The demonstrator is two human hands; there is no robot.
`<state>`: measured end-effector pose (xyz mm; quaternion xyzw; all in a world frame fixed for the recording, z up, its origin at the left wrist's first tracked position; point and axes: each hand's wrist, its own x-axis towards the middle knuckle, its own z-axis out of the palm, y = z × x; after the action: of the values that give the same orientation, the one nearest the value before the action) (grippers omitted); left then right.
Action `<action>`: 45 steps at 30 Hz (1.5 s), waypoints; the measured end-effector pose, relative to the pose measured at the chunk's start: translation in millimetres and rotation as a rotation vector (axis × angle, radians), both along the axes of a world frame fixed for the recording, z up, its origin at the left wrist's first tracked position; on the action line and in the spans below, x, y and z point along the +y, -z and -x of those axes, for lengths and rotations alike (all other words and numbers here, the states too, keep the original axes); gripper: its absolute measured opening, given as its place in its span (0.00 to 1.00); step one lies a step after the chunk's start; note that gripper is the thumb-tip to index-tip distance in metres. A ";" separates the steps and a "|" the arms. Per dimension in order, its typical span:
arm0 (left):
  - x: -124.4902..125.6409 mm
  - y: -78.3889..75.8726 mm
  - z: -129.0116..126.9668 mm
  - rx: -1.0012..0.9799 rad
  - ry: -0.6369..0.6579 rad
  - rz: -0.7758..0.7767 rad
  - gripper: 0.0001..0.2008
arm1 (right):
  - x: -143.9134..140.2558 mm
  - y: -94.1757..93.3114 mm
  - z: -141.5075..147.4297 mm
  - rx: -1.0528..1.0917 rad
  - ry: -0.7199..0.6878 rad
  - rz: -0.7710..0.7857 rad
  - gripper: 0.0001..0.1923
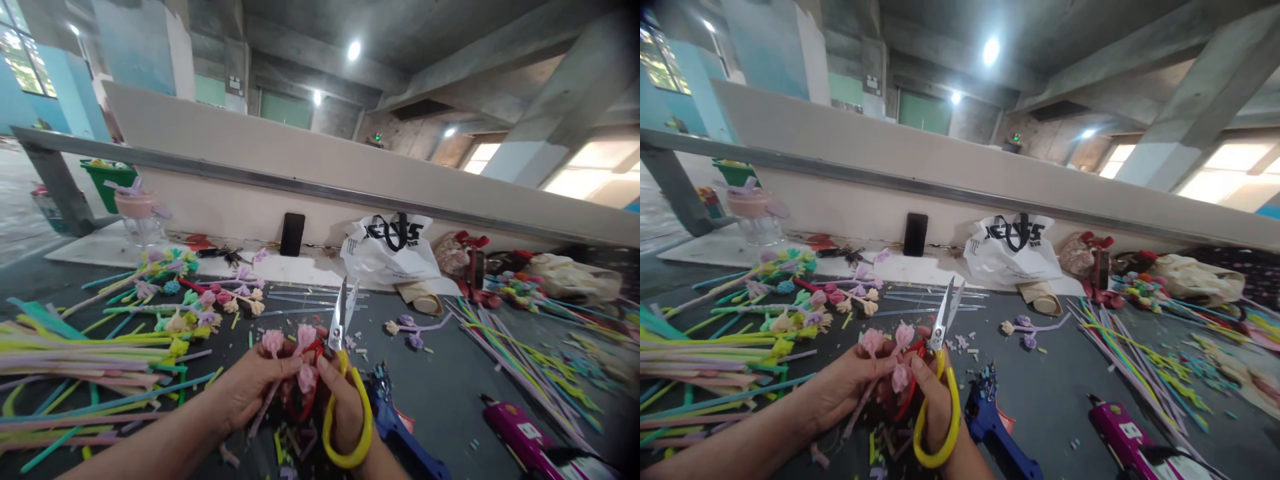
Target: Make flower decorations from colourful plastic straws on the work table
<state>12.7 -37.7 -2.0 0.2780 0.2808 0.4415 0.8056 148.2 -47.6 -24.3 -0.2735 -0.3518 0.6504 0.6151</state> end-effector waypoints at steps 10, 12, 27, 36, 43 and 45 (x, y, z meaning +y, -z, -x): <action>6.5 12.1 7.3 -0.040 0.029 0.059 0.06 | 3.7 -5.9 1.2 0.030 0.017 0.016 0.29; 8.3 14.4 9.0 -0.060 0.047 0.070 0.07 | 3.3 -6.1 1.3 0.001 0.015 0.000 0.28; 6.6 16.0 16.9 -0.142 0.099 -0.005 0.06 | 12.3 2.8 -1.3 -0.098 0.025 -0.130 0.21; 2.3 9.5 18.1 -0.093 0.128 -0.069 0.08 | 2.5 -2.6 3.8 -0.067 -0.027 -0.135 0.23; 1.6 7.1 13.5 -0.021 0.070 -0.149 0.10 | 3.4 1.6 4.7 -0.071 0.013 -0.098 0.24; 0.7 3.3 12.4 0.007 0.056 -0.177 0.10 | 6.6 4.3 4.5 -0.065 0.001 -0.091 0.24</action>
<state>0.3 -37.0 -5.3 0.3574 0.2358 0.4407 0.7890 143.8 -41.0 -28.6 -0.2664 -0.4008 0.6241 0.6155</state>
